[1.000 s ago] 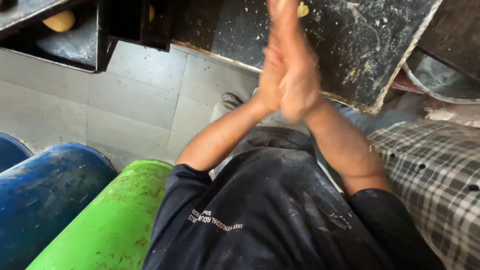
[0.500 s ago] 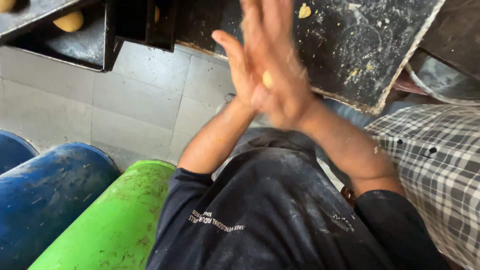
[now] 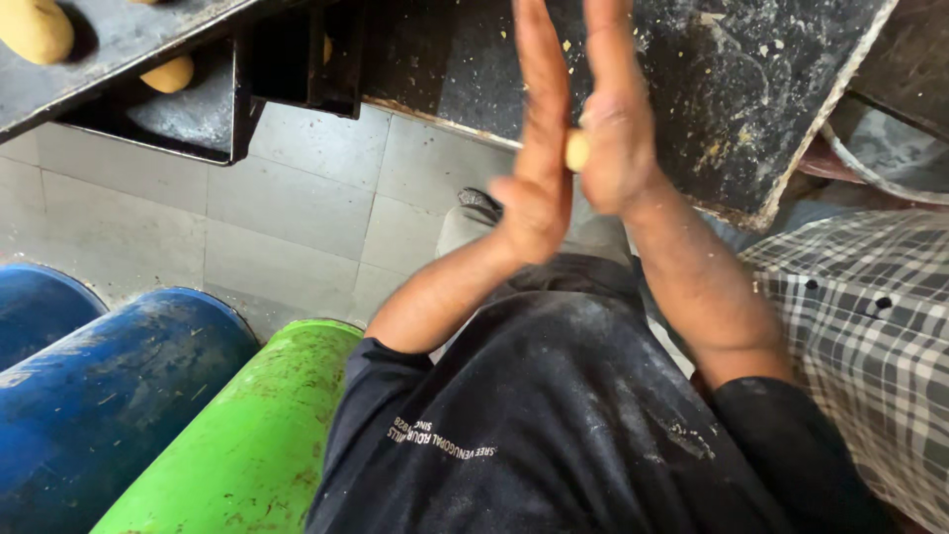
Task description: The person repeatedly pinches small portions of dough from a larger mass on a table, rolls them into uniform balls between their palms, and places them onto a metal baking tray. The process is continuous and repetitive, filling the tray with prepared dough balls.
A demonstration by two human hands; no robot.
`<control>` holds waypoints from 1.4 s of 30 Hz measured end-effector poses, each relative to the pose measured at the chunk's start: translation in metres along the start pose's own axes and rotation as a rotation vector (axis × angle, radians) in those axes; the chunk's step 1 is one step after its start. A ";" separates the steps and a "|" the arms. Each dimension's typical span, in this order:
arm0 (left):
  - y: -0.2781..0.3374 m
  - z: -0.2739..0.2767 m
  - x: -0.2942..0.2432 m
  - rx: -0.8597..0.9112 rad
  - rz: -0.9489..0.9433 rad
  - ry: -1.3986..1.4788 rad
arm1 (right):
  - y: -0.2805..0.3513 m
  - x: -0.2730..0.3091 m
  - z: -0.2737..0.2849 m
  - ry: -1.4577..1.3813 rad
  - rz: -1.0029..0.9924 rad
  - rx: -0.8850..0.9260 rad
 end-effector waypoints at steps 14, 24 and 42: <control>-0.010 -0.001 -0.011 0.019 0.025 -0.004 | -0.010 0.029 0.014 0.010 0.126 0.004; -0.019 -0.022 -0.044 -0.030 0.146 0.199 | -0.012 0.068 0.019 -0.051 0.268 -0.048; -0.051 -0.046 -0.133 -0.054 0.151 -0.065 | -0.053 0.142 0.040 0.064 0.022 0.022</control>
Point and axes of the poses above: each hand's wrist, its own y-axis away from the middle knuckle, its own z-axis out of the back of the hand, x = y × z, the point moved 5 cm from there along -y, towards the middle knuckle, and after that the axes turned 15 degrees about y, right-handed, at the moved point
